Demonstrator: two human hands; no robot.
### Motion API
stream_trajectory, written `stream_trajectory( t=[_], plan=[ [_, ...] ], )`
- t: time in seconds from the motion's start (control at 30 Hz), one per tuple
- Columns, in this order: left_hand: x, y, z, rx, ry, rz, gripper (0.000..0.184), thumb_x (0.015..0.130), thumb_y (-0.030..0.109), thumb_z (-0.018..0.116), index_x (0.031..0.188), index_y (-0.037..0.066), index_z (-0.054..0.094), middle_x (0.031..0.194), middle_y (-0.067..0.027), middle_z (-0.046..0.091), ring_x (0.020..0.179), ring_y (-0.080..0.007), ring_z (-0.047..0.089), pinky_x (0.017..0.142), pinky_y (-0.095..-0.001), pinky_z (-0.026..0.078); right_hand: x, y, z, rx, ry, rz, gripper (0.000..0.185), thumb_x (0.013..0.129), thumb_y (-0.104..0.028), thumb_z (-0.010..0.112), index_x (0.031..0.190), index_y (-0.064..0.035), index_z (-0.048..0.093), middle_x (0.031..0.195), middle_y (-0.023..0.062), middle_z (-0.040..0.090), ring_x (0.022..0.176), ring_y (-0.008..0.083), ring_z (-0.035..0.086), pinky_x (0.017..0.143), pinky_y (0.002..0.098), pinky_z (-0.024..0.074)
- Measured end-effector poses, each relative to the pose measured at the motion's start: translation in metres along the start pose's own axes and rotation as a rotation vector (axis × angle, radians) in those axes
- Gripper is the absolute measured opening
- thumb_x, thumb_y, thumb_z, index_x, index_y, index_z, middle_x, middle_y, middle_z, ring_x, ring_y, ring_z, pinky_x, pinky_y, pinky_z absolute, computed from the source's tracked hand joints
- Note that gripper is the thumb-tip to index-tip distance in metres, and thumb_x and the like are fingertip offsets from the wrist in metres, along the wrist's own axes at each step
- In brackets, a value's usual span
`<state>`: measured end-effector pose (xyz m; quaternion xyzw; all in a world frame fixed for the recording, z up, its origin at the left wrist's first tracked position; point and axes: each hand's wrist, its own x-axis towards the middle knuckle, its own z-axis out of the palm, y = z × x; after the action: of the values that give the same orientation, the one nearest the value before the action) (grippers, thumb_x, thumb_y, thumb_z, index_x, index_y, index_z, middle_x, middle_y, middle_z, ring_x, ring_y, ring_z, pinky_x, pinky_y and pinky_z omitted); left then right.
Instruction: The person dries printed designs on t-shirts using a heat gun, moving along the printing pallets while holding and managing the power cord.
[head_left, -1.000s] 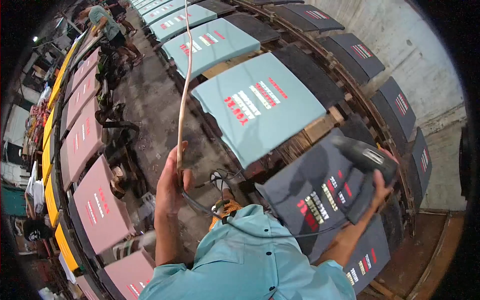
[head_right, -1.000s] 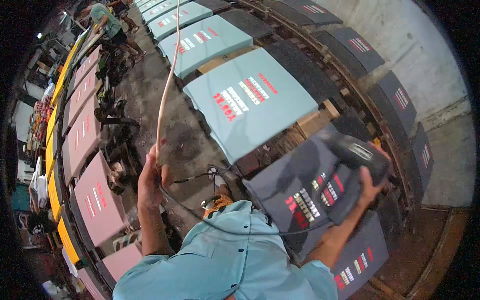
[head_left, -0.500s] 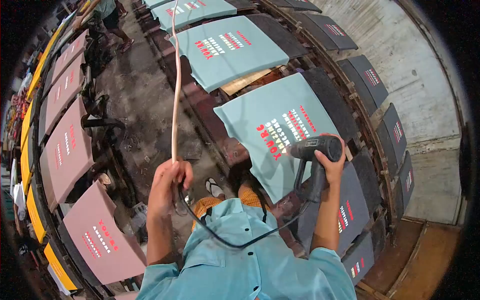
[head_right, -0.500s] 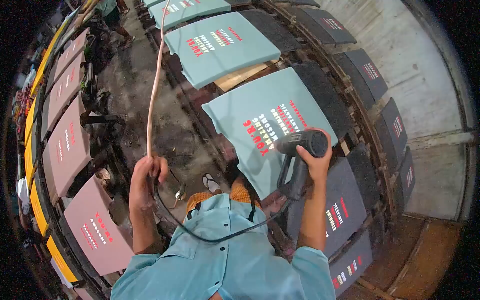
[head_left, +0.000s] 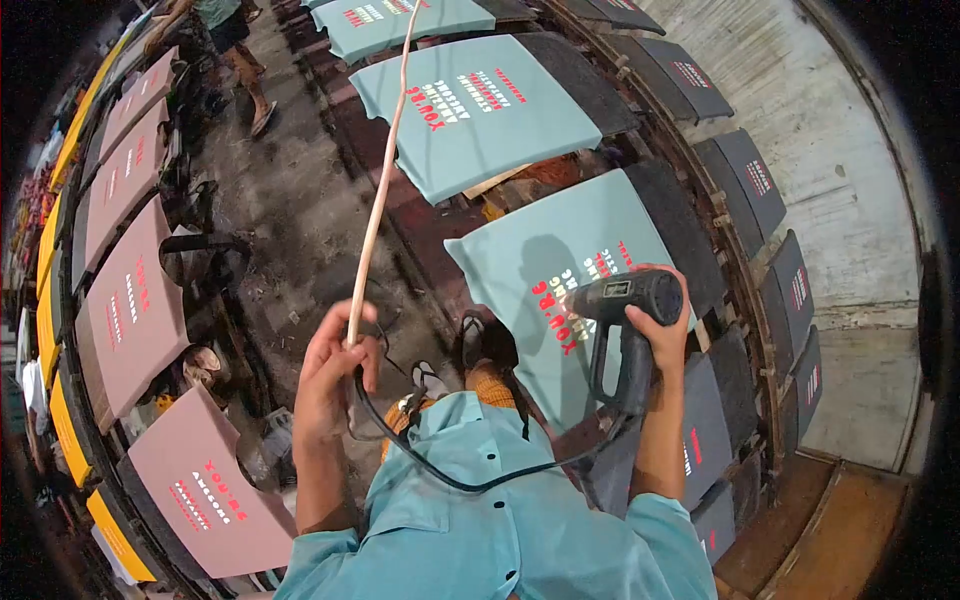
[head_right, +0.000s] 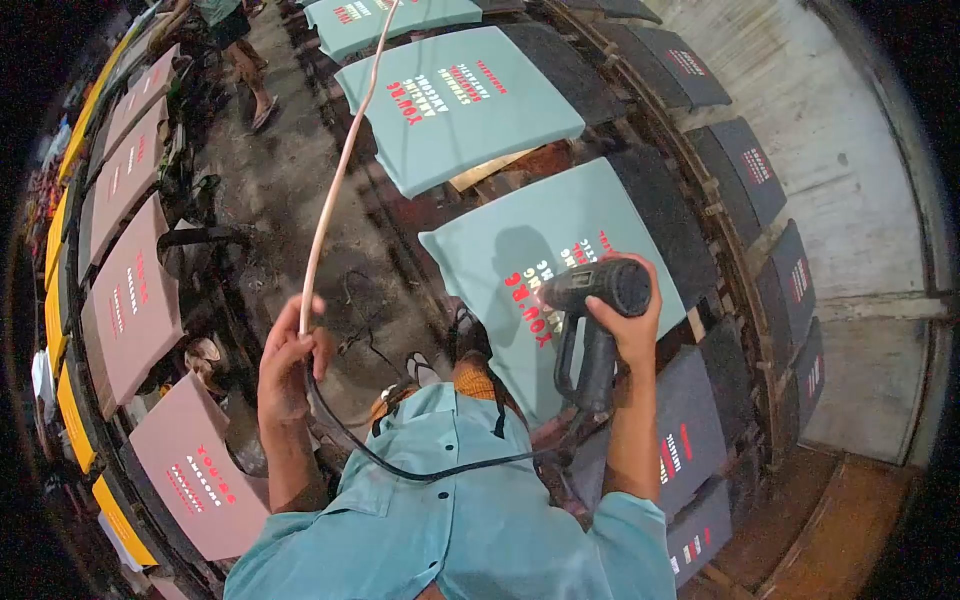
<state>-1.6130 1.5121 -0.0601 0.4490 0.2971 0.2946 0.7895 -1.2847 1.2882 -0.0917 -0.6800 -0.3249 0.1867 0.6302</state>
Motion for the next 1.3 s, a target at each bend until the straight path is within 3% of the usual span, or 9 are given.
stream_trajectory(
  t=[0.07, 0.2, 0.3, 0.37, 0.6, 0.9, 1.1, 1.23, 1.3],
  plan=[
    [0.005, -0.011, -0.014, -0.055, -0.027, 0.045, 0.053, 0.082, 0.027, 0.066, 0.121, -0.005, 0.051, 0.059, -0.0005, 0.048, 0.046, -0.0091, 0.040, 0.050, -0.0222, 0.028, 0.011, 0.003, 0.004, -0.004, -0.034, -0.019, 0.058, 0.069, 0.004, 0.076, 0.121, -0.0010, 0.053, 0.117, 0.0108, 0.061, 0.105, 0.0184, 0.061, 0.096, 0.0329, 0.0480],
    [0.008, 0.005, -0.016, -0.116, -0.112, -0.058, 0.042, 0.079, 0.020, 0.062, 0.115, -0.002, 0.053, 0.063, -0.0019, 0.049, 0.052, -0.0109, 0.046, 0.052, -0.0221, 0.033, 0.035, 0.005, 0.015, -0.009, -0.031, -0.001, 0.058, 0.067, 0.004, 0.077, 0.120, -0.0013, 0.054, 0.116, 0.0104, 0.062, 0.105, 0.0181, 0.061, 0.095, 0.0330, 0.0483],
    [0.008, 0.009, -0.007, -0.120, 0.001, -0.063, 0.047, 0.083, 0.025, 0.060, 0.120, -0.003, 0.052, 0.055, -0.0018, 0.048, 0.046, -0.0105, 0.040, 0.052, -0.0250, 0.030, 0.045, 0.002, 0.027, -0.002, -0.099, -0.026, 0.057, 0.067, 0.004, 0.077, 0.119, -0.0013, 0.054, 0.116, 0.0104, 0.063, 0.103, 0.0175, 0.062, 0.094, 0.0328, 0.0495],
    [0.011, -0.007, -0.025, -0.047, -0.090, 0.007, 0.052, 0.087, 0.030, 0.060, 0.125, -0.004, 0.048, 0.054, -0.0017, 0.047, 0.045, -0.0105, 0.040, 0.051, -0.0240, 0.029, 0.052, -0.001, 0.030, 0.002, -0.051, 0.003, 0.058, 0.067, 0.003, 0.077, 0.119, -0.0015, 0.054, 0.117, 0.0105, 0.063, 0.105, 0.0180, 0.061, 0.095, 0.0336, 0.0484],
    [0.011, -0.001, -0.021, -0.076, -0.106, 0.020, 0.032, 0.086, 0.029, 0.063, 0.099, 0.003, 0.049, 0.063, -0.0038, 0.052, 0.049, -0.0108, 0.048, 0.047, -0.0231, 0.035, 0.049, 0.003, 0.024, 0.035, -0.125, -0.008, 0.060, 0.066, 0.001, 0.079, 0.120, -0.0004, 0.053, 0.118, 0.0121, 0.063, 0.107, 0.0190, 0.061, 0.097, 0.0345, 0.0478],
    [0.004, -0.008, -0.021, 0.025, -0.167, 0.054, 0.051, 0.092, 0.040, 0.058, 0.122, 0.000, 0.046, 0.057, -0.0066, 0.055, 0.048, -0.0112, 0.042, 0.051, -0.0240, 0.031, 0.012, 0.000, 0.002, 0.012, -0.124, 0.019, 0.062, 0.067, 0.002, 0.078, 0.123, -0.0003, 0.051, 0.119, 0.0127, 0.062, 0.108, 0.0194, 0.061, 0.098, 0.0351, 0.0472],
    [0.001, -0.001, -0.008, -0.038, -0.132, 0.003, 0.041, 0.087, 0.033, 0.065, 0.107, 0.001, 0.049, 0.073, -0.0095, 0.057, 0.064, -0.0154, 0.055, 0.061, -0.0261, 0.042, -0.018, -0.011, -0.009, 0.020, -0.030, 0.023, 0.062, 0.067, 0.000, 0.079, 0.123, 0.0001, 0.051, 0.117, 0.0119, 0.063, 0.107, 0.0187, 0.061, 0.098, 0.0340, 0.0467],
    [0.013, -0.012, -0.020, -0.101, -0.284, 0.055, 0.032, 0.089, 0.034, 0.063, 0.097, 0.006, 0.048, 0.072, -0.0083, 0.055, 0.064, -0.0144, 0.053, 0.061, -0.0254, 0.040, -0.038, -0.013, -0.022, -0.073, -0.083, 0.052, 0.062, 0.065, -0.002, 0.079, 0.121, 0.0005, 0.053, 0.115, 0.0109, 0.063, 0.106, 0.0184, 0.061, 0.098, 0.0340, 0.0458],
    [0.016, -0.009, -0.001, -0.108, -0.196, 0.025, 0.028, 0.091, 0.032, 0.062, 0.092, 0.009, 0.047, 0.069, -0.0072, 0.054, 0.061, -0.0132, 0.051, 0.059, -0.0249, 0.039, -0.042, -0.014, -0.035, -0.129, -0.056, 0.055, 0.061, 0.064, -0.003, 0.079, 0.120, 0.0003, 0.054, 0.115, 0.0107, 0.063, 0.106, 0.0186, 0.061, 0.098, 0.0339, 0.0454]
  ],
)
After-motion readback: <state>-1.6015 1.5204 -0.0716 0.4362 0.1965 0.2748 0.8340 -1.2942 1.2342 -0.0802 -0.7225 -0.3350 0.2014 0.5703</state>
